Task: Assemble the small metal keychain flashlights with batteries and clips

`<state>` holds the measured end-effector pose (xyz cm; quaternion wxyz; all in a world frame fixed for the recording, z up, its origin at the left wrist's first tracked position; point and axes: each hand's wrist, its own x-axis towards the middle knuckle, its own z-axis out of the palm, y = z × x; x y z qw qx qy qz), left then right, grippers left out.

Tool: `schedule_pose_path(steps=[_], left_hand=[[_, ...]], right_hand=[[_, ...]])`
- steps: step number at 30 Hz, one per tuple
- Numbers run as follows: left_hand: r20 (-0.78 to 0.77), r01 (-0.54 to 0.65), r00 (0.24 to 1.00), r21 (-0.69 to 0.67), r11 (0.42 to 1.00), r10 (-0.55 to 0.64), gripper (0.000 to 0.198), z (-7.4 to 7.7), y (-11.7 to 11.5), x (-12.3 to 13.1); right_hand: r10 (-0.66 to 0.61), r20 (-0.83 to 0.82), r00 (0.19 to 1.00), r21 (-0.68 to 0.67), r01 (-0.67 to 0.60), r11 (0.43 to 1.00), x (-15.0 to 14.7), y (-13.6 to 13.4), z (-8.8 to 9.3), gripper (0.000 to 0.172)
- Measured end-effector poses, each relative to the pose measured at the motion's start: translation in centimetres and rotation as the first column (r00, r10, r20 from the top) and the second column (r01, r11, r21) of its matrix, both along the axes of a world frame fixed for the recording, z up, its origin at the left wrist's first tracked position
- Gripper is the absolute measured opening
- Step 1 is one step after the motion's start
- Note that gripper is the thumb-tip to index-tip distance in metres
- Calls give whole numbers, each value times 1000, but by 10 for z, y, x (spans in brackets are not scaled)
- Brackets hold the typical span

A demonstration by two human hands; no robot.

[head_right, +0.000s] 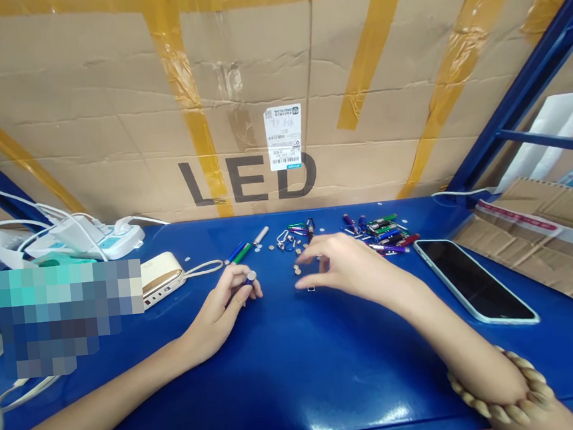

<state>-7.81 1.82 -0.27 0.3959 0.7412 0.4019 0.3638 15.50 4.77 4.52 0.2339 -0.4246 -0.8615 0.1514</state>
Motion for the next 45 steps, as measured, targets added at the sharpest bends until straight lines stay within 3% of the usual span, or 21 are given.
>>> schedule_pose_path(steps=[2, 6, 12, 17, 22, 24, 28, 35, 40, 42, 45], left_hand=[[12, -13, 1000, 10, 1000, 13, 11, 0, -1, 0], [13, -23, 1000, 22, 999, 23, 12, -1, -2, 0], [13, -19, 1000, 22, 1000, 18, 11, 2, -4, -1], [5, -42, 999, 45, 998, 42, 14, 4, -6, -1], [-45, -71, 996, 68, 995, 74, 17, 5, -4, -1], [-64, -78, 994, 91, 993, 84, 16, 4, -3, -1], [-56, -81, 994, 149, 986, 90, 16, 4, -2, -1], [-38, -37, 998, 176, 984, 45, 15, 2, -3, -2], [-70, 20, 998, 230, 973, -4, 13, -2, -3, -5], [-91, 46, 996, 252, 967, -24, 13, -3, -2, -7], [-166, 99, 985, 318, 943, -47, 12, -7, -2, -8]], right_hand=[[19, 67, 998, -72, -15, 997, 5, 6, -11, 27], [13, 50, 999, -175, -4, 985, 2, 12, -27, 8], [-67, -152, 986, -296, 19, 955, -10, 11, -22, 17], [-66, -379, 923, -129, 18, 992, -23, 1, -20, 25], [162, -348, 923, 139, -120, 983, -33, -11, -17, 25], [166, -383, 909, 144, -119, 982, -35, -14, -16, 24], [30, -488, 872, 18, -24, 1000, -35, -19, -13, 12], [81, -544, 835, 71, -50, 996, -39, -21, -20, 3], [46, -474, 879, 50, -25, 998, -40, -22, -20, 12], [132, -345, 929, 144, -87, 986, -37, -22, -18, 12], [269, -17, 963, 283, -254, 925, -31, -22, -16, 20]])
